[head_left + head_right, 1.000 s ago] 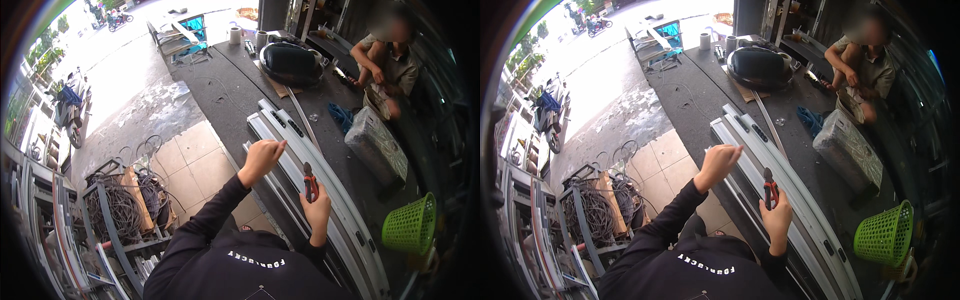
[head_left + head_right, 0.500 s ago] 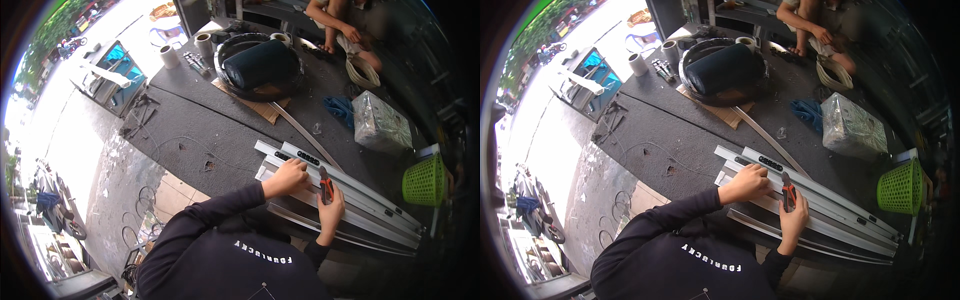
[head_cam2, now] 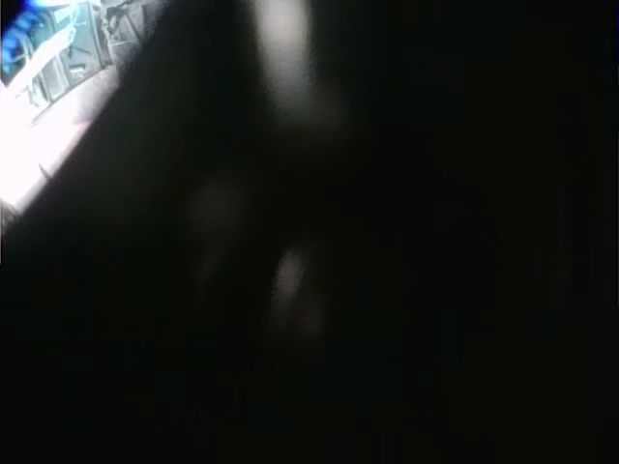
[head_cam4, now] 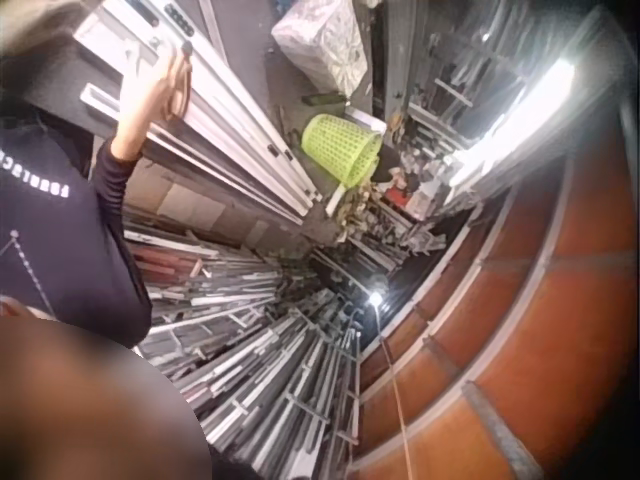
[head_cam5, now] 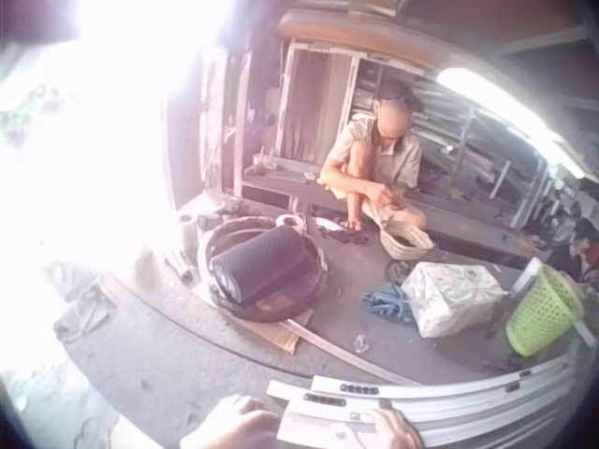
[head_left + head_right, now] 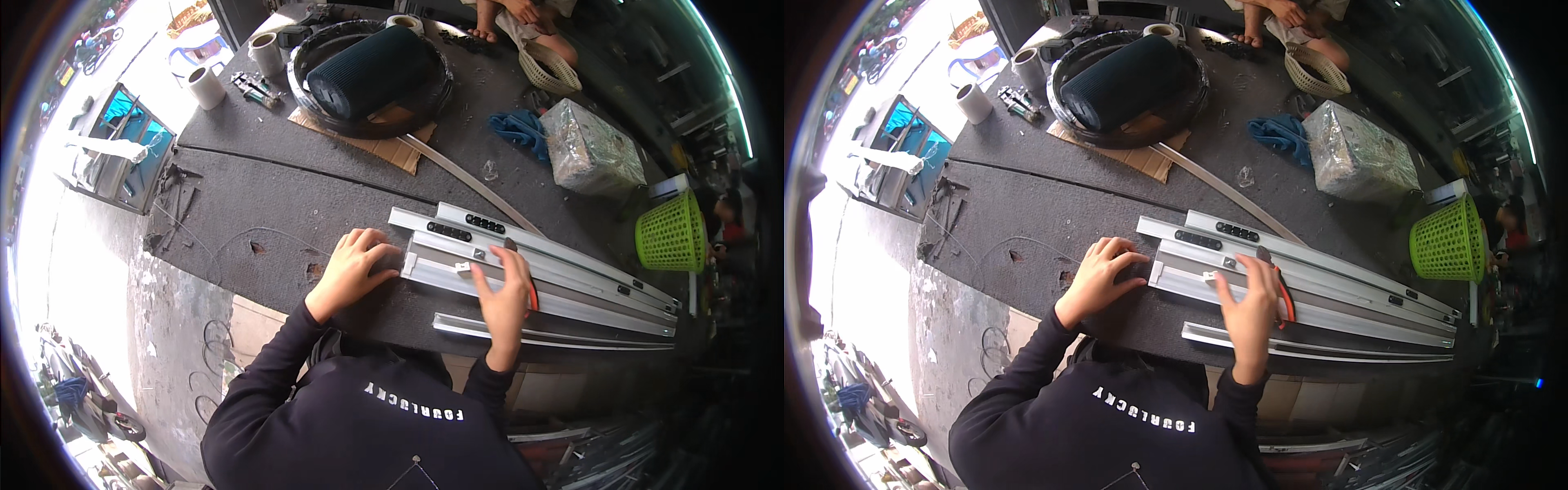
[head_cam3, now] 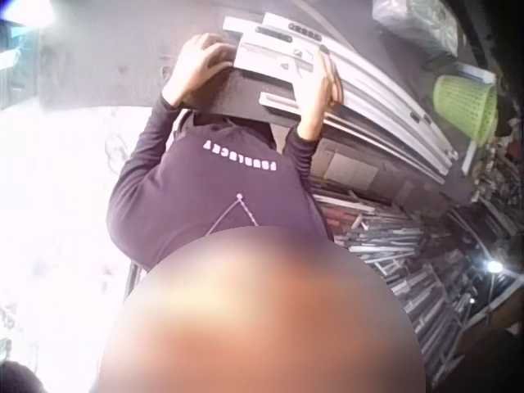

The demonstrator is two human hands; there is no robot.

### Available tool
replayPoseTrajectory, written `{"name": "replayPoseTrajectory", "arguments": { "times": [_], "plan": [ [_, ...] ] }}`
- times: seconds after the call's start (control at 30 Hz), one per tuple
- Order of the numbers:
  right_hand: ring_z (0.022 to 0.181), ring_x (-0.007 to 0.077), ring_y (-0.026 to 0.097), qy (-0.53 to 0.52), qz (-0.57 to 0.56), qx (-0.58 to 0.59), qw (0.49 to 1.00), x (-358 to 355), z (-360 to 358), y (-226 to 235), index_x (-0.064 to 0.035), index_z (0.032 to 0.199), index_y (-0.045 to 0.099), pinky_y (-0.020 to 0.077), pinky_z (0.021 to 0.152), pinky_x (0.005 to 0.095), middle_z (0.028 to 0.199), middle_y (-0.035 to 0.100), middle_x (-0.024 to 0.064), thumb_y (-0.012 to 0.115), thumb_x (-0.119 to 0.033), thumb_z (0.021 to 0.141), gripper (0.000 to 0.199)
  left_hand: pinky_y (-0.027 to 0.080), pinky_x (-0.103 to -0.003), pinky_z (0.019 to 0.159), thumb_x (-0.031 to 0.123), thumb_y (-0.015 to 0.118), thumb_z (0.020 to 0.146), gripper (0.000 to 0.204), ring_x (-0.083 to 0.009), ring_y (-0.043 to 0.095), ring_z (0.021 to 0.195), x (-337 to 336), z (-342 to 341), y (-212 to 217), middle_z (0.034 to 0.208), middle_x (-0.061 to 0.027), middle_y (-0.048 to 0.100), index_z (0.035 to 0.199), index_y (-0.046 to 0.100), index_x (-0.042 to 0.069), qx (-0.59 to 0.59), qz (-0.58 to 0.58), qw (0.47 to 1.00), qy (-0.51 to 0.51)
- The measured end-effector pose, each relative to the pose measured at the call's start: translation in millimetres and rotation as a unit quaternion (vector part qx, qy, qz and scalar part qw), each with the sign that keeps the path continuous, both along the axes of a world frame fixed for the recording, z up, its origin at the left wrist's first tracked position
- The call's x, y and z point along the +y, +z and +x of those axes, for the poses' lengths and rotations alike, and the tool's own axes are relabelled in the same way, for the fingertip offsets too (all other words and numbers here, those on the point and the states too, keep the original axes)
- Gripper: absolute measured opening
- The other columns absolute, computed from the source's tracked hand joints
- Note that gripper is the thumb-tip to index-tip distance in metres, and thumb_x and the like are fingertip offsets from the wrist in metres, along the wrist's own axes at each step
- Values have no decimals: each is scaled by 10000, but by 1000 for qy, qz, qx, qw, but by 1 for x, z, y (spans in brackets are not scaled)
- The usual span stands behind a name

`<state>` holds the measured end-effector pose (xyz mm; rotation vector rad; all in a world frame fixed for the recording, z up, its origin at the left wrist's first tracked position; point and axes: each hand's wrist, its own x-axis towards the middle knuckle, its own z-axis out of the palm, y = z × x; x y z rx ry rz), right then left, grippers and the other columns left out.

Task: The person assembles aluminum window frame profiles by inserting small plastic or metal inserts into the ends of the profiles. They use pliers to press the inserts into place and handle several profiles one at a time on a workbench.

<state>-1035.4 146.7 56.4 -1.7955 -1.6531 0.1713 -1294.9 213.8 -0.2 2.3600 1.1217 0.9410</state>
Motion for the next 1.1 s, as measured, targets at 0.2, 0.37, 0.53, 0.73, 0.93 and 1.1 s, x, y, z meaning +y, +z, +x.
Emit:
{"name": "replayPoseTrajectory", "arguments": {
  "times": [0.2,0.37,0.53,0.73,0.93,1.1],
  "plan": [
    [1226,304,517,153,-102,-99,978,9,-82,-14,-123,1282,654,412,1045,430,1368,558,89,844,-166,714,600,510,-382,831,162,702,851,50,-261,621,989,-2,0,-13,960,-28,642,875,687,121,56,7,998,11],
    [1287,304,492,140,-105,-53,983,6,-82,-31,-172,1250,694,413,1081,436,1461,510,75,816,-112,739,529,545,-401,671,66,707,840,57,-325,683,781,-13,-27,-14,860,-112,653,881,674,42,-62,-103,990,73],
    [1260,326,525,135,-19,-64,989,-15,-101,-32,-58,1287,610,445,1046,432,1374,566,163,758,-86,820,491,526,-459,728,191,664,915,185,-379,673,835,-59,-33,4,841,-167,670,885,646,10,-33,-181,983,11],
    [1164,259,631,357,-375,440,734,-84,-96,-17,-99,1556,146,483,987,374,1248,627,218,669,-31,927,821,502,-456,623,354,607,984,394,-399,643,710,-76,-54,51,671,-185,619,807,599,2,-65,-248,964,-70],
    [1435,331,389,332,-196,652,653,-63,-134,-35,-29,1497,301,330,1159,484,1571,345,198,559,-378,992,666,504,-416,677,398,569,1005,364,-341,656,730,-130,11,81,756,-151,614,939,584,41,-145,-38,989,-15],
    [1420,308,423,709,-253,350,557,-56,-170,-44,-31,1368,523,329,1158,447,1469,505,174,541,-262,1011,426,477,-315,665,382,577,1025,359,-148,610,703,-151,-12,101,741,-45,607,1138,569,41,-291,-325,878,-198]
  ]
}}
